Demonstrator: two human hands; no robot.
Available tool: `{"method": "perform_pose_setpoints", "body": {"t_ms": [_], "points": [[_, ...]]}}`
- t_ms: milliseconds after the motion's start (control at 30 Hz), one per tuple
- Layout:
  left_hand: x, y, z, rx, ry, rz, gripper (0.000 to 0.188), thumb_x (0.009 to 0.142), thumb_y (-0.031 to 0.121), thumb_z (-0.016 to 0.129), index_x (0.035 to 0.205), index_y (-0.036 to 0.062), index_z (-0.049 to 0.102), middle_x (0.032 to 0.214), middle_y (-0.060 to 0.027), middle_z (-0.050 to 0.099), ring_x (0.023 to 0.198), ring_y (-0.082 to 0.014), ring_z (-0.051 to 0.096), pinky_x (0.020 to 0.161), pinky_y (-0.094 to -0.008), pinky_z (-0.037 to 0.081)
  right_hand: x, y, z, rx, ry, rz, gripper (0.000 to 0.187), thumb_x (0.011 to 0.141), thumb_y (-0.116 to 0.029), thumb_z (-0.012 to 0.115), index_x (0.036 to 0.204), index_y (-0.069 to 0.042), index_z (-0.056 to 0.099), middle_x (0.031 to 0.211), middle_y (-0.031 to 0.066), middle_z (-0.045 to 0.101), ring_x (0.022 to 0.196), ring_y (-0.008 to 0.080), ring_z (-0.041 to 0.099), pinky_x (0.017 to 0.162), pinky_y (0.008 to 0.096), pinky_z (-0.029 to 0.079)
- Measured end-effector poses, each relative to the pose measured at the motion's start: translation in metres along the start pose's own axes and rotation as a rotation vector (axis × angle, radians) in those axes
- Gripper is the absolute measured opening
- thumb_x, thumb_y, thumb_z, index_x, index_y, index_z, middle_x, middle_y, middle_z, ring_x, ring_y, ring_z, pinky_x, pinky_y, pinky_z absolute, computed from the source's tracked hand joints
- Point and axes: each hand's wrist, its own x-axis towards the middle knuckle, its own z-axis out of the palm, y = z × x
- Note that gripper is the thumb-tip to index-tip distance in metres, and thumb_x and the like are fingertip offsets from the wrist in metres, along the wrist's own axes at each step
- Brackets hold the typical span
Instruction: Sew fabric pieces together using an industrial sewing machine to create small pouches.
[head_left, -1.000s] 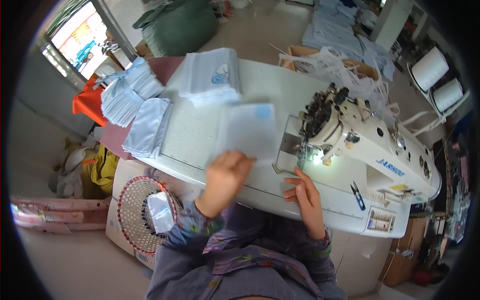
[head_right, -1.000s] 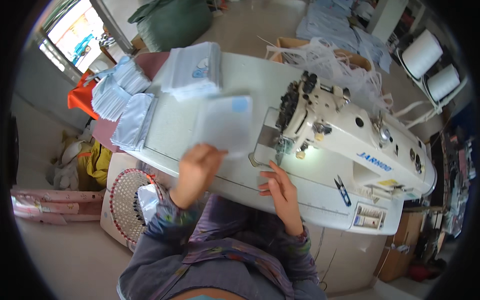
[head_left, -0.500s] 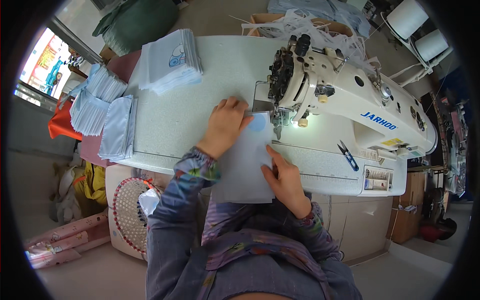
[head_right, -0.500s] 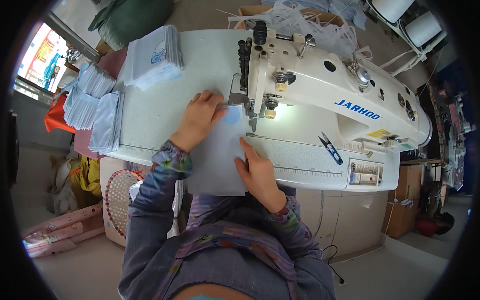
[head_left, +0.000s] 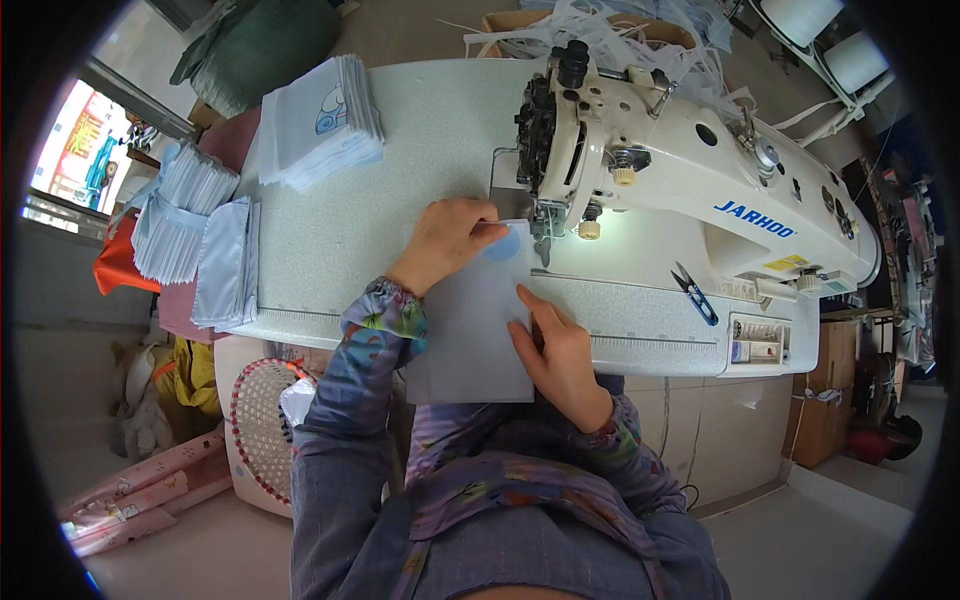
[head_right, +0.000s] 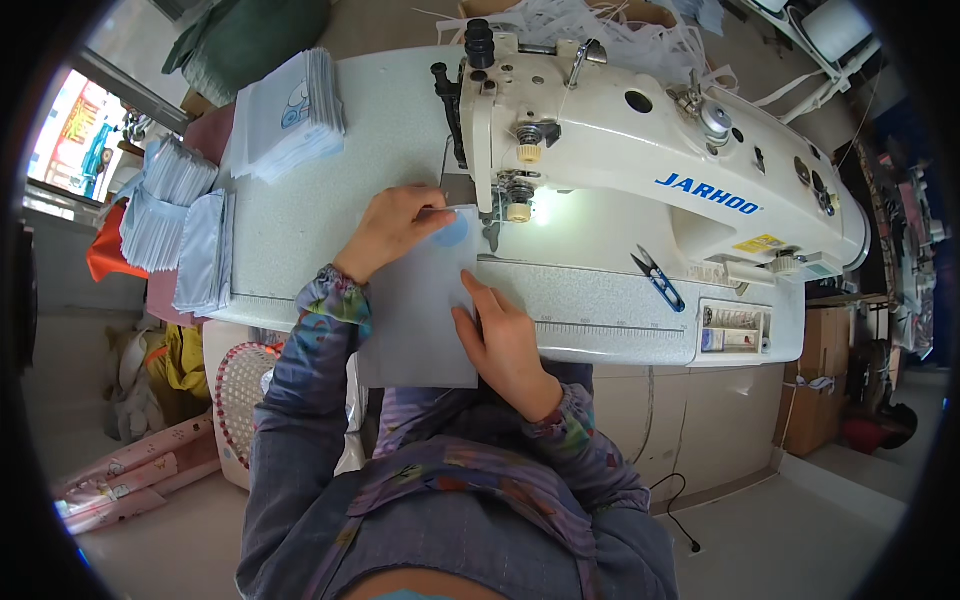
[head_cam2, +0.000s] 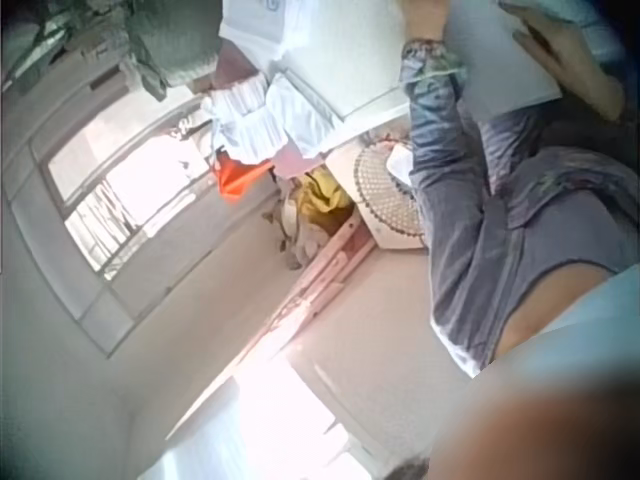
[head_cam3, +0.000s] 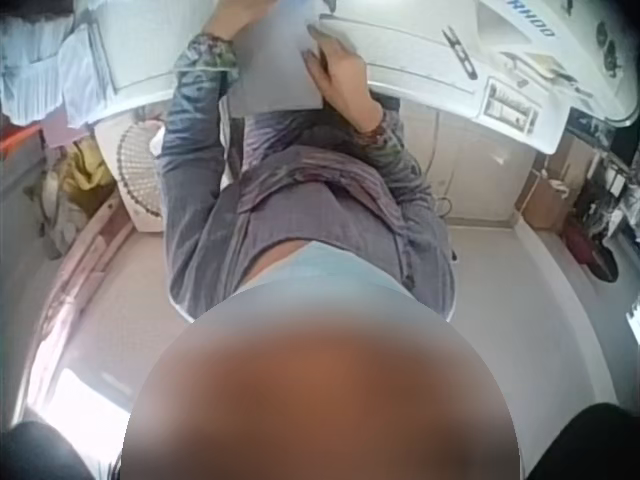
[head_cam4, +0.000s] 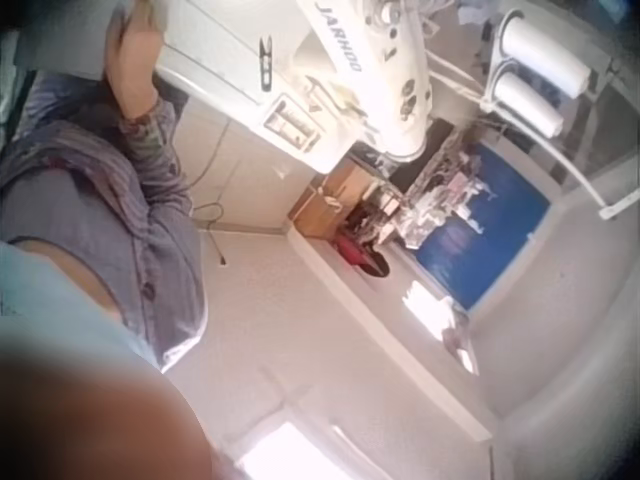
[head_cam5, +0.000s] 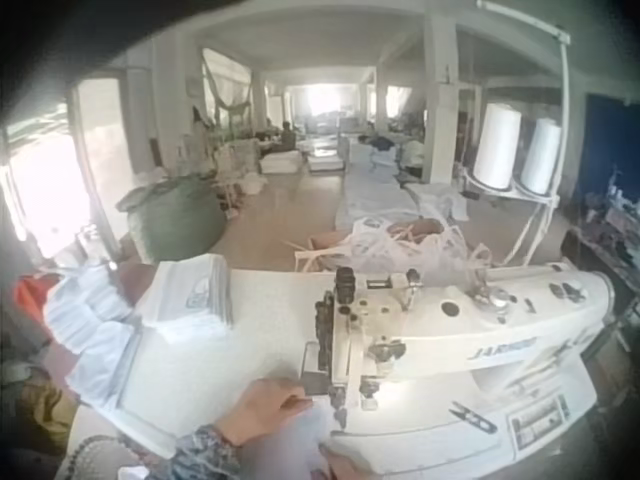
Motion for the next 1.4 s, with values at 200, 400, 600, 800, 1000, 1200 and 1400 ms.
{"method": "perform_pose_setpoints", "body": {"t_ms": [200, 400, 600, 800, 1000, 1200, 1400], "points": [[-0.002, 0.003, 0.005, 0.111, 0.023, 0.009, 0.027, 0.097, 0.030, 0.080, 0.096, 0.0048, 0.071, 0.088, -0.0140, 0.069, 0.078, -0.0360, 0.068, 0.072, -0.0475, 0.052, 0.000, 0.001, 0.002, -0.013, 0.006, 0.002, 0.047, 0.097, -0.004, 0.078, 0.142, 0.000, 0.068, 0.082, 0.0146, 0.063, 0.062, 0.0268, 0.062, 0.061, 0.0401, 0.051], [-0.007, 0.025, 0.019, 0.359, 0.197, 0.076, 0.015, 0.094, 0.022, 0.080, 0.103, 0.0118, 0.074, 0.111, -0.0067, 0.073, 0.107, -0.0331, 0.071, 0.083, -0.0468, 0.055, -0.002, 0.003, 0.002, -0.043, 0.010, 0.006, 0.047, 0.096, -0.004, 0.078, 0.141, 0.001, 0.068, 0.086, 0.0175, 0.066, 0.068, 0.0325, 0.065, 0.065, 0.0430, 0.053], [-0.027, 0.058, 0.048, 0.338, 0.216, 0.183, 0.034, 0.095, 0.019, 0.079, 0.127, 0.0075, 0.074, 0.125, -0.0072, 0.073, 0.119, -0.0329, 0.070, 0.096, -0.0437, 0.059, 0.001, 0.009, -0.008, -0.059, 0.022, 0.055, 0.043, 0.096, -0.004, 0.078, 0.138, 0.003, 0.069, 0.096, 0.0213, 0.071, 0.072, 0.0351, 0.068, 0.067, 0.0445, 0.055], [-0.017, 0.050, 0.047, 0.260, 0.230, 0.181, 0.042, 0.094, 0.020, 0.080, 0.133, 0.0067, 0.073, 0.134, -0.0092, 0.073, 0.124, -0.0307, 0.070, 0.101, -0.0431, 0.059, 0.015, 0.014, -0.008, -0.053, 0.030, 0.056, 0.043, 0.096, -0.003, 0.076, 0.138, 0.004, 0.069, 0.102, 0.0225, 0.073, 0.073, 0.0346, 0.069, 0.068, 0.0439, 0.056], [-0.019, 0.042, 0.043, 0.264, 0.228, 0.214, 0.039, 0.093, 0.020, 0.081, 0.130, 0.0084, 0.075, 0.137, -0.0086, 0.072, 0.126, -0.0297, 0.070, 0.101, -0.0424, 0.060, 0.009, 0.012, -0.011, -0.032, -0.017, 0.081, 0.048, 0.098, -0.003, 0.074, 0.145, 0.002, 0.065, 0.099, 0.0193, 0.072, 0.074, 0.0297, 0.069, 0.070, 0.0410, 0.056], [-0.019, 0.035, 0.038, 0.250, 0.265, 0.309, 0.022, 0.093, 0.017, 0.079, 0.114, 0.0106, 0.077, 0.116, -0.0060, 0.072, 0.112, -0.0285, 0.070, 0.094, -0.0420, 0.059, -0.017, 0.000, -0.032, 0.379, -0.262, 0.414, 0.067, 0.108, -0.001, 0.066, 0.169, -0.005, 0.038, 0.100, 0.0109, 0.073, 0.085, 0.0150, 0.070, 0.075, 0.0316, 0.060], [-0.041, 0.045, 0.025, 0.176, 0.149, 0.300, 0.015, 0.093, 0.012, 0.077, 0.107, 0.0100, 0.076, 0.106, -0.0065, 0.068, 0.102, -0.0294, 0.067, 0.088, -0.0426, 0.058, -0.034, -0.002, -0.026, 0.804, -0.206, 0.658, 0.079, 0.110, 0.004, 0.062, 0.176, -0.009, 0.022, 0.102, 0.0096, 0.075, 0.091, 0.0171, 0.075, 0.086, 0.0317, 0.066]]}}
